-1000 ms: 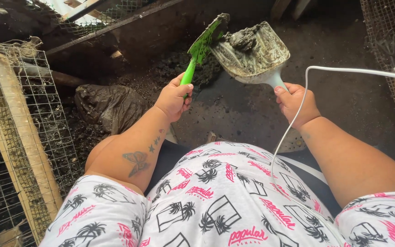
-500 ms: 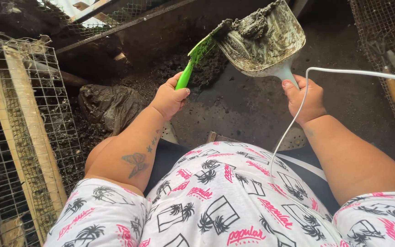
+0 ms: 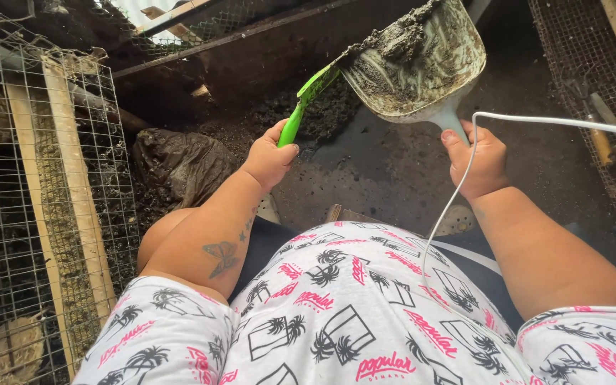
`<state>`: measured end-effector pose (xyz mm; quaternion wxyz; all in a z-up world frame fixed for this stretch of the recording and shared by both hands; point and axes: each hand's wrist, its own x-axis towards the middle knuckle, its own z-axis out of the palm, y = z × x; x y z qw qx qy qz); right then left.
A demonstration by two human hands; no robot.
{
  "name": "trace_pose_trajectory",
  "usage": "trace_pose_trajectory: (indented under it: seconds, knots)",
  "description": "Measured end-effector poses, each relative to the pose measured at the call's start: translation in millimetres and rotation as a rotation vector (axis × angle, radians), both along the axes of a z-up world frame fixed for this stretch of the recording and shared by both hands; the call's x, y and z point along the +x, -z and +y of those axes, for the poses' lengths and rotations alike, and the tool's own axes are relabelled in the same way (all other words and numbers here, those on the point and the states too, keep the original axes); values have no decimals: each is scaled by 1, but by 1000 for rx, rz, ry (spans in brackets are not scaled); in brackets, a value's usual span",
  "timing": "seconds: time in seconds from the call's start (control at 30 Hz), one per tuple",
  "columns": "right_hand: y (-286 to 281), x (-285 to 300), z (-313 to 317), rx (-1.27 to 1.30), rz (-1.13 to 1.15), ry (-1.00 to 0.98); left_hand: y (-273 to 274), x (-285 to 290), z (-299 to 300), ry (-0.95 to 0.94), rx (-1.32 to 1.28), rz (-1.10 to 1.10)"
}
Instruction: The person uses a green hand trowel to scoop dark manure from the floor of an animal enclosure and transfers it into a light blue dustpan held in the other hand. The person repeatedly scrapes the trowel against the dustpan to empty the contents while standing in the pen.
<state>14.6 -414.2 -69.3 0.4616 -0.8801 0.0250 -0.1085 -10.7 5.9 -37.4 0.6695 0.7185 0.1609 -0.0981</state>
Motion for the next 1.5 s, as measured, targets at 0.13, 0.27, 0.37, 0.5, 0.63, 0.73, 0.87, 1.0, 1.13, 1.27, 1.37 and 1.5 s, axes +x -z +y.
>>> trace_pose_trajectory:
  seconds: [0.13,0.27,0.37,0.5,0.63,0.73,0.87,1.0,1.13,1.27,1.37,1.5]
  knots:
    - [13,6,-17,11,-127,-24,10,11,22,29,-118,23]
    - [48,18,-46,-46,-165,-51,5,13,34,35,-177,51]
    - [25,5,-28,-32,-111,-31,3,13,32,8,-198,65]
    - [18,-4,-17,77,0,-25,-6,9,21,-70,-312,97]
    - [-8,-6,6,150,46,-17,-8,7,11,-81,-360,98]
    - [1,0,5,105,153,8,-4,7,3,-41,-358,82]
    - [-3,1,12,91,227,41,7,9,-3,-24,-366,53]
    - [-3,4,13,46,286,60,17,14,-2,-30,-365,29]
    - [-18,1,21,-18,338,35,18,17,1,-17,-343,19]
    - [-15,4,25,5,343,73,24,22,3,2,-229,-36]
    - [-10,6,26,48,337,100,27,25,5,8,-163,-46]
    - [-5,15,18,70,294,130,21,23,5,7,-173,-36]
